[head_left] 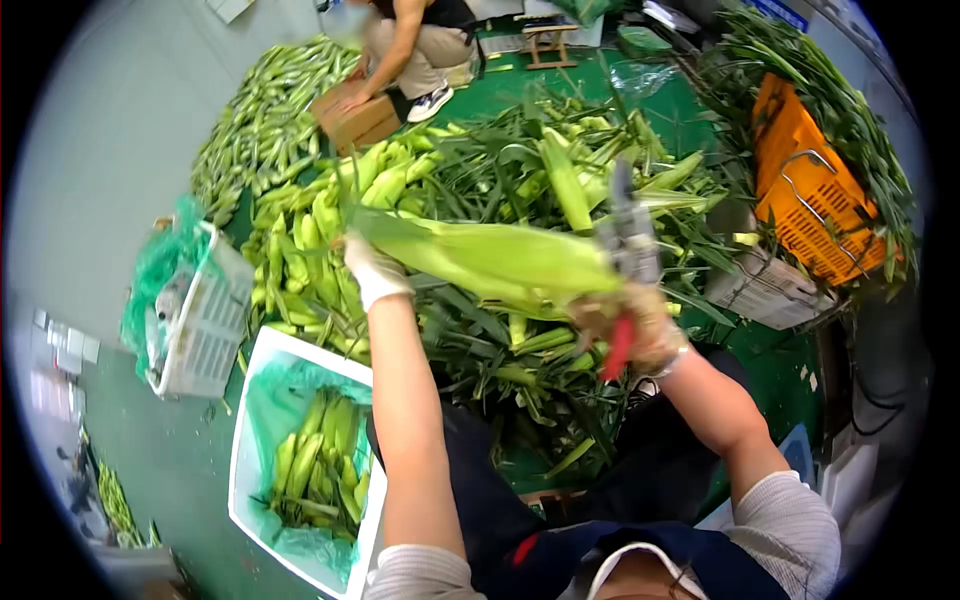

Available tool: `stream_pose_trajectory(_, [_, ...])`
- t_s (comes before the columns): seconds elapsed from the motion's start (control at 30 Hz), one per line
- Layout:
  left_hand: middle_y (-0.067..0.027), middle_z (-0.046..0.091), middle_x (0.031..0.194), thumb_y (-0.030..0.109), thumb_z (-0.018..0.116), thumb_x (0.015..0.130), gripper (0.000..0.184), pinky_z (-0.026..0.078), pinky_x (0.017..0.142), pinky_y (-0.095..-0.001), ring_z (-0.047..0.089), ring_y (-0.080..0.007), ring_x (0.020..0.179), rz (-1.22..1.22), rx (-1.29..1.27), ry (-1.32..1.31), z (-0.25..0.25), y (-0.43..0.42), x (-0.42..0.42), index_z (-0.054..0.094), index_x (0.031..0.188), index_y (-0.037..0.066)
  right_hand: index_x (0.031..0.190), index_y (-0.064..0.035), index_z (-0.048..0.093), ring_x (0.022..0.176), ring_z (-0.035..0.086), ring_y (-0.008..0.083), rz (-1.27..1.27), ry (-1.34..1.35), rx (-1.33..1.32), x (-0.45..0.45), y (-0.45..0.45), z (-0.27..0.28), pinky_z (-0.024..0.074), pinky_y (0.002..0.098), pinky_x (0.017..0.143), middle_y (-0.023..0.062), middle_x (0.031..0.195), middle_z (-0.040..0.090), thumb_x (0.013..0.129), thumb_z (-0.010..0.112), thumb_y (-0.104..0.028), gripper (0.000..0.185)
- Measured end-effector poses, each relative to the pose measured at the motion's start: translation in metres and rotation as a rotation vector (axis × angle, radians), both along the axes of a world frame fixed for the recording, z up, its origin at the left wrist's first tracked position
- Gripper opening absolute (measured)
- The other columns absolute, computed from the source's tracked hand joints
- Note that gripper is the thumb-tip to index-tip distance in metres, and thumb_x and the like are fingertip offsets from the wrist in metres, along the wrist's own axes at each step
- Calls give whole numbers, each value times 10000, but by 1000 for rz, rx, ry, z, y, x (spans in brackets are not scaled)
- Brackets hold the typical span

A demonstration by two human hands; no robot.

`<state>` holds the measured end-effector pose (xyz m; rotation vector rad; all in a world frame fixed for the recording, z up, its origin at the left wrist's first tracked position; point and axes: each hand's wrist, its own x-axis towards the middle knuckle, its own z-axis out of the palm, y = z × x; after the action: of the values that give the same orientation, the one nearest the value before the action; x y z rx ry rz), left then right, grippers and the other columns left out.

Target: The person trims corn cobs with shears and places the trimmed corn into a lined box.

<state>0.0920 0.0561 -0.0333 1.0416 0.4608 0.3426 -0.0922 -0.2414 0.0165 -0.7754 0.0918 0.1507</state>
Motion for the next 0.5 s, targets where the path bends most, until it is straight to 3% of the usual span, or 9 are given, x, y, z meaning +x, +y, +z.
stream_pose_trajectory(0.03, [-70, 580, 847, 317, 432, 938, 264, 469, 788, -398, 545, -233, 785, -24, 29, -8, -18, 28, 8, 558, 915, 86, 1088, -41, 512, 710, 598, 171, -69, 39, 277, -8, -12, 8, 537, 281, 631, 75, 828, 591, 751, 640, 1, 363])
stream_pose_trajectory(0.1, [-68, 582, 821, 275, 411, 939, 246, 487, 733, -382, 554, -234, 734, 124, -340, -95, -2, 56, -6, 551, 889, 79, 1099, -31, 537, 673, 589, 163, -306, -57, -116, -5, -56, 5, 536, 285, 659, 87, 854, 612, 760, 581, 4, 344])
stream_pose_trajectory(0.17, [-59, 571, 777, 276, 431, 945, 244, 481, 712, -355, 551, -213, 717, 260, -370, -115, -8, 79, 9, 535, 847, 79, 1132, -12, 532, 721, 608, 181, -316, -187, -517, 11, -77, 2, 529, 320, 726, 86, 883, 631, 769, 604, -64, 373])
stream_pose_trajectory(0.23, [-69, 567, 750, 325, 456, 953, 292, 473, 634, -367, 529, -218, 669, 310, -270, -98, -9, 81, 17, 511, 793, 87, 1122, 3, 512, 750, 617, 222, -492, -129, -1173, 51, -74, -23, 509, 350, 706, 100, 920, 640, 743, 715, -239, 494])
stream_pose_trajectory(0.3, [-54, 557, 708, 303, 493, 946, 280, 458, 626, -318, 516, -185, 633, 277, -291, -41, 11, 58, 12, 531, 800, 67, 1137, -13, 481, 815, 587, 248, -423, -149, -1807, 56, -52, -18, 492, 367, 741, 121, 995, 608, 693, 763, -296, 597])
stream_pose_trajectory(0.37, [-55, 553, 696, 305, 493, 945, 289, 459, 617, -317, 512, -184, 623, 178, -278, -91, 18, 37, 10, 528, 793, 61, 1131, -20, 455, 918, 550, 287, -524, -327, -2239, 56, -32, -31, 473, 375, 798, 142, 1056, 557, 636, 797, -365, 694])
stream_pose_trajectory(0.4, [-55, 553, 696, 305, 493, 945, 289, 459, 617, -317, 512, -184, 623, 169, -282, -91, 22, 27, 10, 528, 793, 61, 1117, -15, 447, 954, 528, 299, -185, -256, -2021, 45, -5, -3, 464, 376, 823, 149, 1062, 527, 638, 780, -420, 711])
stream_pose_trajectory(0.43, [-55, 551, 692, 304, 496, 944, 293, 459, 611, -317, 512, -185, 619, 73, -286, -92, 25, 16, 8, 526, 788, 57, 1107, -13, 429, 921, 541, 294, -110, -269, -1611, 36, 6, -7, 475, 379, 791, 157, 1035, 532, 640, 764, -468, 733])
stream_pose_trajectory(0.5, [-57, 550, 679, 320, 506, 942, 319, 461, 582, -311, 514, -187, 601, -111, -369, -119, 35, -10, 1, 529, 779, 47, 1113, 2, 406, 850, 581, 289, 219, -151, -1353, 25, 26, -5, 495, 389, 763, 175, 947, 577, 575, 814, -481, 830])
